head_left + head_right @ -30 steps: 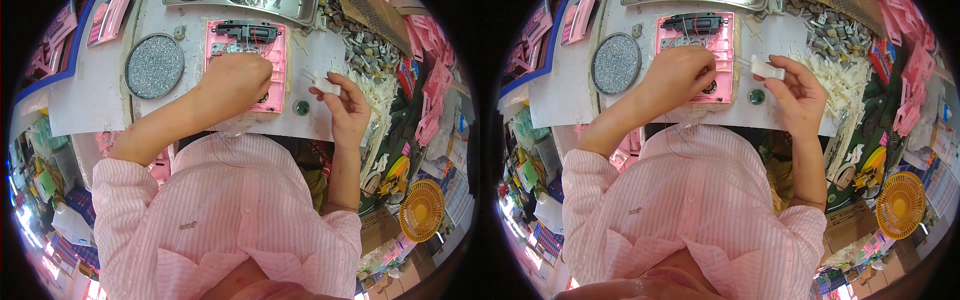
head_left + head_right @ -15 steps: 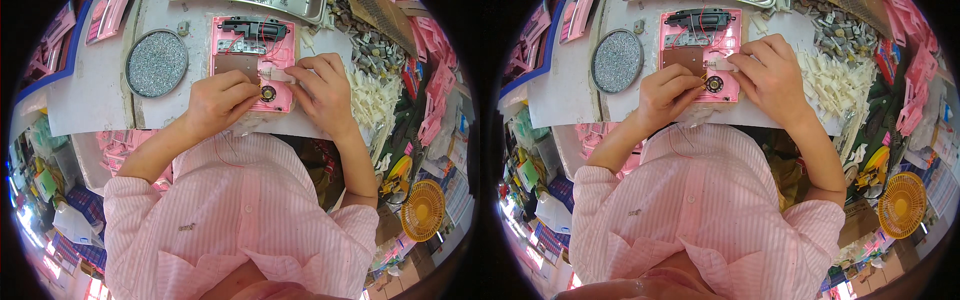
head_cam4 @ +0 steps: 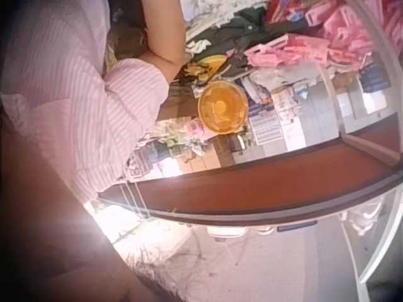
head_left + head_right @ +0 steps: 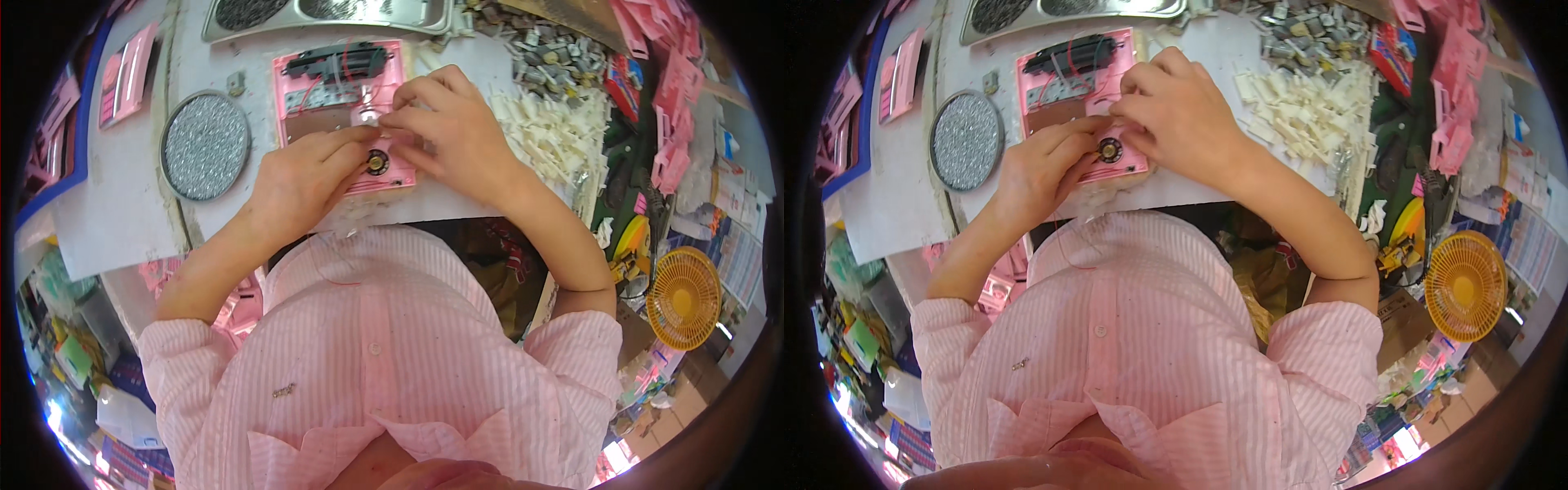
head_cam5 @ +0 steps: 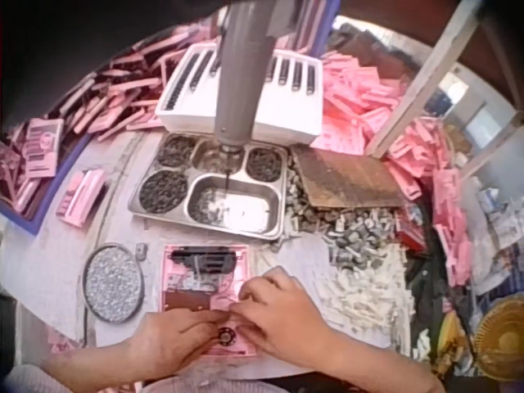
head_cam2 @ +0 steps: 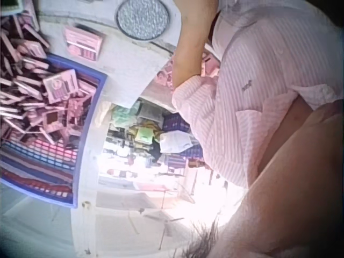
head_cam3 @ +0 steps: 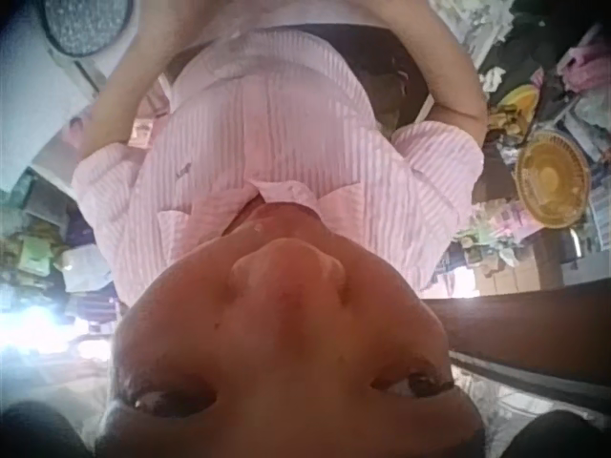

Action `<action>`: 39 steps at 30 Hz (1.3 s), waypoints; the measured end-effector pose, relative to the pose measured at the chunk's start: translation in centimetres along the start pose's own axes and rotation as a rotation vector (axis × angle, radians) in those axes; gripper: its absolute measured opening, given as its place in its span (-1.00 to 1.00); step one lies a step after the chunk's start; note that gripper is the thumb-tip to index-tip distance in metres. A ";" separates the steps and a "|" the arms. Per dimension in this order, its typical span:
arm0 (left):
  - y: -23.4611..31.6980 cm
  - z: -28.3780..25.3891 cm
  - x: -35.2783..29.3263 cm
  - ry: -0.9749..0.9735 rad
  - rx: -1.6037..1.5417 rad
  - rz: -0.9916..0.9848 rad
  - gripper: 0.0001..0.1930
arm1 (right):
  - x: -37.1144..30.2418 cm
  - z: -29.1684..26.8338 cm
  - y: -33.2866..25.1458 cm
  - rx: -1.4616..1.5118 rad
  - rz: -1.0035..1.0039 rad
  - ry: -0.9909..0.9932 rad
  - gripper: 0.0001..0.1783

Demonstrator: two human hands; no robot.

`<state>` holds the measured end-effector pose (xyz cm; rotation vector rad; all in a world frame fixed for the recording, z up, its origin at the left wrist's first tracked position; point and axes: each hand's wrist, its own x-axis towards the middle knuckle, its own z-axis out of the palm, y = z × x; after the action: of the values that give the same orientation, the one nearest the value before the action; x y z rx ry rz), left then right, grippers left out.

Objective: Assembling a pink electronic device by soldering wires and screwing components into the casing.

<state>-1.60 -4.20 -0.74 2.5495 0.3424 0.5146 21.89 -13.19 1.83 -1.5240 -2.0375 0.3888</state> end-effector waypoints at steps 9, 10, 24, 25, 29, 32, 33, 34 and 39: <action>0.7 -1.9 1.4 -0.064 -0.282 -0.064 -0.78 | -3.3 -7.9 9.5 -0.919 0.492 0.225 -0.58; 1.3 -2.7 1.7 -0.056 -0.367 -0.138 -0.78 | -3.2 -8.1 9.0 -0.844 0.431 0.275 -0.64; 3.9 -2.2 10.6 -0.262 -0.966 -0.427 -0.82 | -5.3 -4.2 -1.9 0.603 0.458 0.252 -0.67; 4.6 -2.1 10.3 -0.225 -0.902 -0.390 -0.83 | -5.8 -4.0 -2.2 0.648 0.467 0.282 -0.66; 6.0 -1.9 10.5 -0.093 -0.594 -0.027 -0.88 | -7.0 -3.6 -2.3 0.994 0.510 0.365 -0.66; 6.0 -1.2 11.0 -0.016 -0.233 0.286 -0.76 | -7.6 -4.0 -1.8 1.348 0.580 0.427 -0.63; 6.0 -1.0 11.4 0.011 -0.127 0.399 -0.74 | -7.6 -4.2 -1.5 1.455 0.585 0.472 -0.62; 6.0 -0.7 11.9 -0.044 -0.130 0.425 -0.73 | -7.7 -4.3 -1.2 1.563 0.588 0.517 -0.61; 3.0 1.7 18.9 0.014 -0.360 0.322 -0.82 | -10.4 -5.2 1.2 1.279 0.696 0.660 -0.56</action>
<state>16.52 -1.12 5.00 2.2547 -0.1513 0.6474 27.97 -23.17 2.58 -1.1485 -0.4147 1.0162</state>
